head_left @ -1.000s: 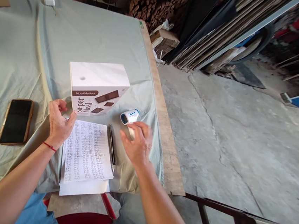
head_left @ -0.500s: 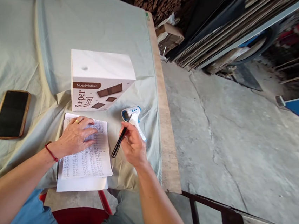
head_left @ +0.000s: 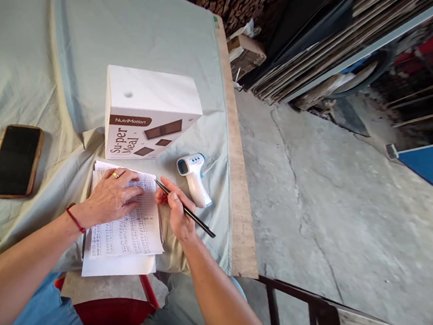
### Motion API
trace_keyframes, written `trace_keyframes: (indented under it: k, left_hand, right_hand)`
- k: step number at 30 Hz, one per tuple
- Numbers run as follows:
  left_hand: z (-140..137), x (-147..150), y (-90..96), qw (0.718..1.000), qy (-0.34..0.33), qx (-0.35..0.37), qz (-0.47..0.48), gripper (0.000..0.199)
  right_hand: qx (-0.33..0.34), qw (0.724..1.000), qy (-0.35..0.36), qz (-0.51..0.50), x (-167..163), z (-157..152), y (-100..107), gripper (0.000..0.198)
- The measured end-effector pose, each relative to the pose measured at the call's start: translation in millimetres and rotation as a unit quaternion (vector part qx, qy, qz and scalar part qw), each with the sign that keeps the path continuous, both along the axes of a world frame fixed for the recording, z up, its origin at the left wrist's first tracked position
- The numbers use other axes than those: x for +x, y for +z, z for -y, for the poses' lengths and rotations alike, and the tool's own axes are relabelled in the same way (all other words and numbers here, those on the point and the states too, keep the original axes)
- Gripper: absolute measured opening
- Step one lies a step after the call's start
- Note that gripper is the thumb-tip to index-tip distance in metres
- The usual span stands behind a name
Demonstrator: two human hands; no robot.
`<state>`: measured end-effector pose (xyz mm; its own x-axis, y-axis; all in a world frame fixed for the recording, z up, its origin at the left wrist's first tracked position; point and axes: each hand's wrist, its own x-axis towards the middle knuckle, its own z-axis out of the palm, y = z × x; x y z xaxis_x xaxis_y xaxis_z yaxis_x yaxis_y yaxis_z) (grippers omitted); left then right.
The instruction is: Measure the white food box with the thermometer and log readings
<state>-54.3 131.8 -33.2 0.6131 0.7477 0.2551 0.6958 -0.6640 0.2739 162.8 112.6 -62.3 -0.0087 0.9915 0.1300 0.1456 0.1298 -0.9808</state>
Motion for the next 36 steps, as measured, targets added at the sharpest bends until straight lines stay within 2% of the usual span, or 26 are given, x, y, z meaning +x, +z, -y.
trace_keyframes:
  k: [6, 11, 17, 24, 36]
  left_hand:
    - [-0.6, 0.0, -2.5, 1.000, -0.003, -0.007, 0.010, 0.018]
    - [-1.3, 0.1, -1.5, 1.000, -0.003, 0.009, 0.006, 0.016]
    - [-2.1, -0.8, -3.0, 1.000, -0.004, 0.016, -0.001, 0.017]
    - [-1.9, -0.4, -3.7, 1.000, -0.005, 0.026, 0.009, 0.018]
    - [-1.6, 0.2, 0.3, 1.000, -0.005, 0.007, -0.002, 0.019]
  right_hand:
    - [0.005, 1.000, 0.018, 0.025, -0.7, -2.5, 7.4, 0.036]
    - [0.044, 0.997, -0.011, 0.069, -6.1, -4.2, 7.2, 0.011]
    - [0.086, 0.984, -0.013, 0.154, -8.4, -3.6, 5.0, 0.011]
    - [0.145, 0.973, 0.002, 0.179, -8.7, -5.5, 2.7, 0.011]
    - [0.093, 0.979, 0.005, 0.183, -6.9, -5.6, 3.8, 0.009]
